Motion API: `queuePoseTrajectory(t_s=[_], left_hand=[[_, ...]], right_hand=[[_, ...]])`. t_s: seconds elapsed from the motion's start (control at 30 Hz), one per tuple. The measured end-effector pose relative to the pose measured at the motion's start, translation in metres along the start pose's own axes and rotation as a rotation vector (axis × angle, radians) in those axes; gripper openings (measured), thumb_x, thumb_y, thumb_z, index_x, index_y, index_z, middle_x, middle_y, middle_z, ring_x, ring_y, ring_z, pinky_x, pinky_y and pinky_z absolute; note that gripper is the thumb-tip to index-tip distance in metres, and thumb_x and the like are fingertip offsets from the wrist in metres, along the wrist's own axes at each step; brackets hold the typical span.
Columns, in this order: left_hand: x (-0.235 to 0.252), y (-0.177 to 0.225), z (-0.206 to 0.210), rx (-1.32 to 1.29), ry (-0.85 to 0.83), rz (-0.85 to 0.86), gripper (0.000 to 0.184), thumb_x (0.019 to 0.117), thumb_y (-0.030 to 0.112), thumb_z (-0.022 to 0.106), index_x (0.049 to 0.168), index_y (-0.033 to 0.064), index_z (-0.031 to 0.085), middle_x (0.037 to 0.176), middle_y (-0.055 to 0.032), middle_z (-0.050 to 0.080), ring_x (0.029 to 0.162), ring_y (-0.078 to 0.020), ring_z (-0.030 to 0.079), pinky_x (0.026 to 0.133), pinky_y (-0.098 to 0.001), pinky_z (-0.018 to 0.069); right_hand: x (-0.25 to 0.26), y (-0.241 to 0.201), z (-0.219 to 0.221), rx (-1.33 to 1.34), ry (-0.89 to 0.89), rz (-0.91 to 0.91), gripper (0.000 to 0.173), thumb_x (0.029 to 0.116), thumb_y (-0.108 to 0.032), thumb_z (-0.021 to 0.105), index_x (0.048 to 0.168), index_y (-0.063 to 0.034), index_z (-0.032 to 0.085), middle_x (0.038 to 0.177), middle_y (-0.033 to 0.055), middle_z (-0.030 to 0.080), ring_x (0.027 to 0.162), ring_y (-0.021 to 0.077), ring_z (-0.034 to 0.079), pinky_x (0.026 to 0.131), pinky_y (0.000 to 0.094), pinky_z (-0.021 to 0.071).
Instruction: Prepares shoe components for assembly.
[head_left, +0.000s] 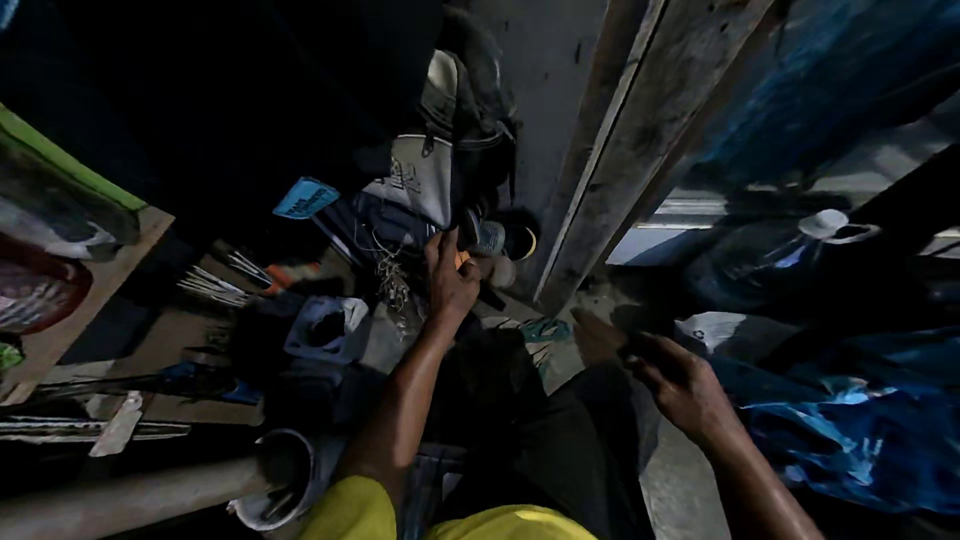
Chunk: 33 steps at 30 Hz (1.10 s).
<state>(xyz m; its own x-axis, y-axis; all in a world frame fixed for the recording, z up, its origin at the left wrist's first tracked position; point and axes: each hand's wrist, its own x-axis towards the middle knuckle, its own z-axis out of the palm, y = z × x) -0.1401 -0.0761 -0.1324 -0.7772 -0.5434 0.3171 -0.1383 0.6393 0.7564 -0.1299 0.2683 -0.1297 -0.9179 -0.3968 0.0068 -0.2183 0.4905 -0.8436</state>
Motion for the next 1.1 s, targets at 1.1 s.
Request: queuePoseTrajectory(t_s=[1.1], left_hand=[[0.042,-0.009,0.003,-0.102,-0.114,0.021,0.060,0.0933,0.003,0.064,0.150,0.0155,0.051,0.162,-0.0149,0.033,0.139,-0.0294,0.046,0.104,-0.0467,0.0500]], right_hand=[[0.201,-0.116,0.155,-0.259,-0.099,-0.214,0.020,0.0966,-0.009,0.064,0.113,0.0000,0.071,0.110,0.0215,0.069,0.100,0.0392,0.069,0.087,0.0590,0.0561]])
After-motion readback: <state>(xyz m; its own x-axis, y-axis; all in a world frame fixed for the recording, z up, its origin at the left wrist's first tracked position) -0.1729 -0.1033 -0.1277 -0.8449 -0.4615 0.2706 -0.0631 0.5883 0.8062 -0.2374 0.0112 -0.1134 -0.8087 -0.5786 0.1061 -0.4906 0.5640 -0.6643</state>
